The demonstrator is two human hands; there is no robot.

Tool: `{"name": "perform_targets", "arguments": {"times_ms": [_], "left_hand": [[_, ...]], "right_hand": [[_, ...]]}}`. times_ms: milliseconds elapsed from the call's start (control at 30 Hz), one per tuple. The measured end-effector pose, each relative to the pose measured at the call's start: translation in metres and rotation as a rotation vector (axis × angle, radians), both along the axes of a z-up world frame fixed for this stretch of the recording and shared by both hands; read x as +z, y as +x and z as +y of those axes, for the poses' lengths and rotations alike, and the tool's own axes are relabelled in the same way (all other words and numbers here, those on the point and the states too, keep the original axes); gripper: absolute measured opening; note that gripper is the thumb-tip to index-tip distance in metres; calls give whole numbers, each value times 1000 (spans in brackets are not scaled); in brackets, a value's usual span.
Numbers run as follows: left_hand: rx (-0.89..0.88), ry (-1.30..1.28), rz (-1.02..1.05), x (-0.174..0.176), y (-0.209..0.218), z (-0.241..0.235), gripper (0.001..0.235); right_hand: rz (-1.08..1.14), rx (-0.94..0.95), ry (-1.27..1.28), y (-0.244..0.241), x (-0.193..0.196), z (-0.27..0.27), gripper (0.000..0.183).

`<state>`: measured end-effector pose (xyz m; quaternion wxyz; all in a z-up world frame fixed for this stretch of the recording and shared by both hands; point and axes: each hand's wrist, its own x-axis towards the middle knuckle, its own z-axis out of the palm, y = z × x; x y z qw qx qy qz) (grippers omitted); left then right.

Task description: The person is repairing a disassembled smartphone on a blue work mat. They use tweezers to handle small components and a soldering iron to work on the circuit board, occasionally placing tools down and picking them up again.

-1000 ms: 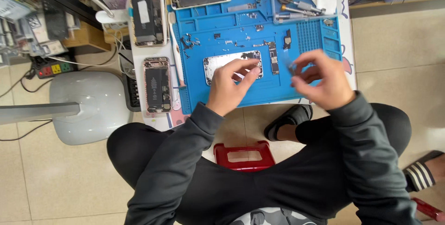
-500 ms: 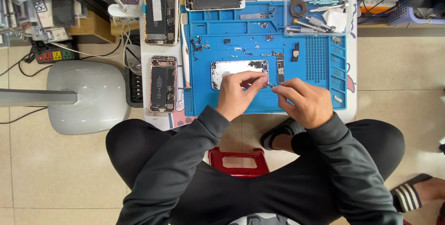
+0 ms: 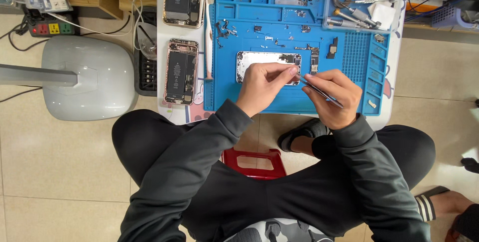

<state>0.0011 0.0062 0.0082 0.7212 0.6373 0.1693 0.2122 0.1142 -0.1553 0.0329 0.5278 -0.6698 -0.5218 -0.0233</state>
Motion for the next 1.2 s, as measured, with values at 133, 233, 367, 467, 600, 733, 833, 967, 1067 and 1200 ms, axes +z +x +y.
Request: {"name": "perform_targets", "arguments": {"times_ms": [133,233,367,467,600,733,833,967,1067,1200], "left_hand": [[-72,45,79,12,-6,13,14],[-116,119,111,24,-11,25,16],[-46,399,108,23,-13,40,14],[18,668,167,17,-20,55,13],[55,1200,270,-2,-26,68,8],[-4,1321,317,-29,-25,69,7],[-74,1301,387,-34,-22,66,9],[-47,1326,402,-34,-22,59,14],[-29,1337,421,-25,-19,59,23],[-33,1303,450,-37,-14,56,31]], "right_hand": [[36,21,-5,-2,0,1,15],[31,8,-14,-8,0,4,11],[33,0,-43,-10,-9,3,14],[54,-17,-109,-15,-15,2,12],[209,25,-200,-34,-18,14,13],[189,48,-233,-49,-32,21,10],[233,50,-252,-51,-50,26,8],[218,17,-262,-55,-59,30,9],[246,14,-243,-55,-57,36,8],[253,9,-256,-54,-55,36,9]]}}
